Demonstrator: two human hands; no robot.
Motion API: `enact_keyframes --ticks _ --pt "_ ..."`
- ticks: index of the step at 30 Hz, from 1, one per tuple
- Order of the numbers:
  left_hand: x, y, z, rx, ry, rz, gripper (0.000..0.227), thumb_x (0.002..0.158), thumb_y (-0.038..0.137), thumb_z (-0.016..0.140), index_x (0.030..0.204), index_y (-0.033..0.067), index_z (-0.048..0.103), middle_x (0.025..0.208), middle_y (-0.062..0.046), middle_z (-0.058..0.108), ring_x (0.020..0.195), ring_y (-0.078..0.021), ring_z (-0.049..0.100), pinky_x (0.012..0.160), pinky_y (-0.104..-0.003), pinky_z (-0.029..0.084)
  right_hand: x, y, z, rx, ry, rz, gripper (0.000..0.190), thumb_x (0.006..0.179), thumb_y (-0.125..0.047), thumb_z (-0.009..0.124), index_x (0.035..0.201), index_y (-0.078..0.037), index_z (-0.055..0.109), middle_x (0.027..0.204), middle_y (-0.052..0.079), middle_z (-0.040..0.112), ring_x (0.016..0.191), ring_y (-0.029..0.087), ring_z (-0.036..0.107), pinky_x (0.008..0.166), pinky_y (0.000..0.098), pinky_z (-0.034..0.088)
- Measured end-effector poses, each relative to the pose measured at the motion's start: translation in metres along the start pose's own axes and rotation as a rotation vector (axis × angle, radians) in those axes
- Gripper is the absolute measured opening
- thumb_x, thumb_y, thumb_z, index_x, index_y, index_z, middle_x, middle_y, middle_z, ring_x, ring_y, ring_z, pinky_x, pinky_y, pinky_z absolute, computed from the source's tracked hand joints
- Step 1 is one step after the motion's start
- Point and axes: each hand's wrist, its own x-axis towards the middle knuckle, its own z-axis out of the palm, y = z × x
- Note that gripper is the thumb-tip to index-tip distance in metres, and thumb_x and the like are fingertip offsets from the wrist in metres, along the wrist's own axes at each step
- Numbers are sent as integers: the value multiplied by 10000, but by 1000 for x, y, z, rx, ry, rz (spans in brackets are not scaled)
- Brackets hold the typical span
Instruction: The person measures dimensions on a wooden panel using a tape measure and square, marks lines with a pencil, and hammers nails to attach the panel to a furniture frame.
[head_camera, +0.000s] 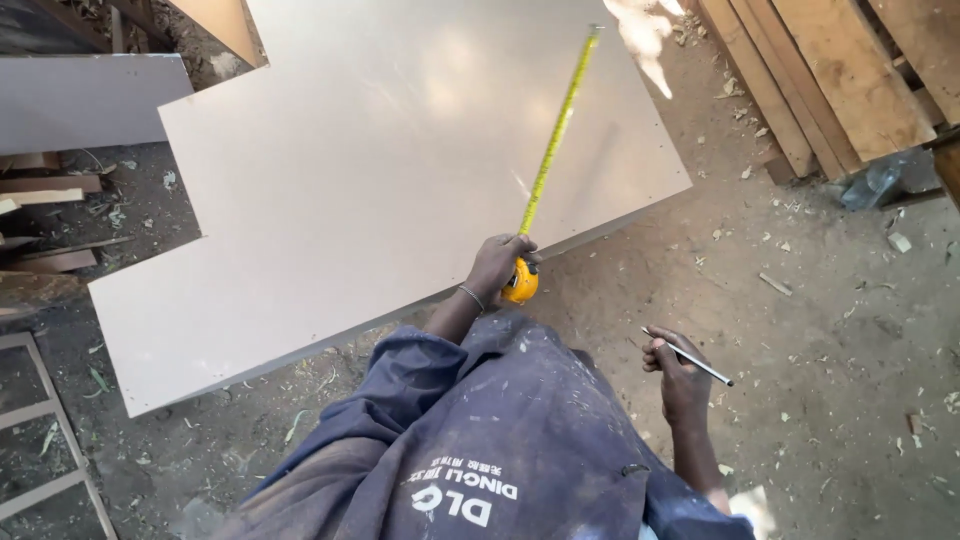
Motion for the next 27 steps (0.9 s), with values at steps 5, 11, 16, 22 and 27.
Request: enact_keyframes --ticks 5,11,16,22,27 --pt "51 -30 32 64 181 -36 268 835 314 765 924 62 781 756 -136 695 652 -201 694 648 -371 580 49 0 -31 77 -12 5 282 993 -67 618 1223 85 675 843 230 670 713 208 667 617 290 601" --pt "119 1 102 134 405 -31 324 778 324 739 955 55 774 876 -148 713 885 -304 726 839 -424 552 149 -48 -91 90 38 -154 265 999 -16 591 1230 87 668 848 257 652 712 259 671 615 351 593" --pt "210 53 140 -182 599 162 224 845 272 649 879 54 687 741 -90 702 673 -206 715 651 -326 579 249 -42 -157 86 50 -166 257 1020 -55 611 1249 55 651 867 204 657 709 210 677 624 312 611" --pt "272 122 174 -560 783 158 134 857 103 573 824 -19 621 762 -170 700 621 -256 671 568 -356 544 302 -91 -201 -137 -58 -35 263 1073 -99 525 1261 38 650 912 182 650 772 238 634 680 343 555" --pt "304 137 221 -570 770 171 134 873 111 582 892 -20 599 748 -180 689 611 -260 657 575 -368 560 379 -67 -237 -68 -74 75 315 1033 -193 551 1231 43 615 868 140 620 711 212 592 633 337 519"
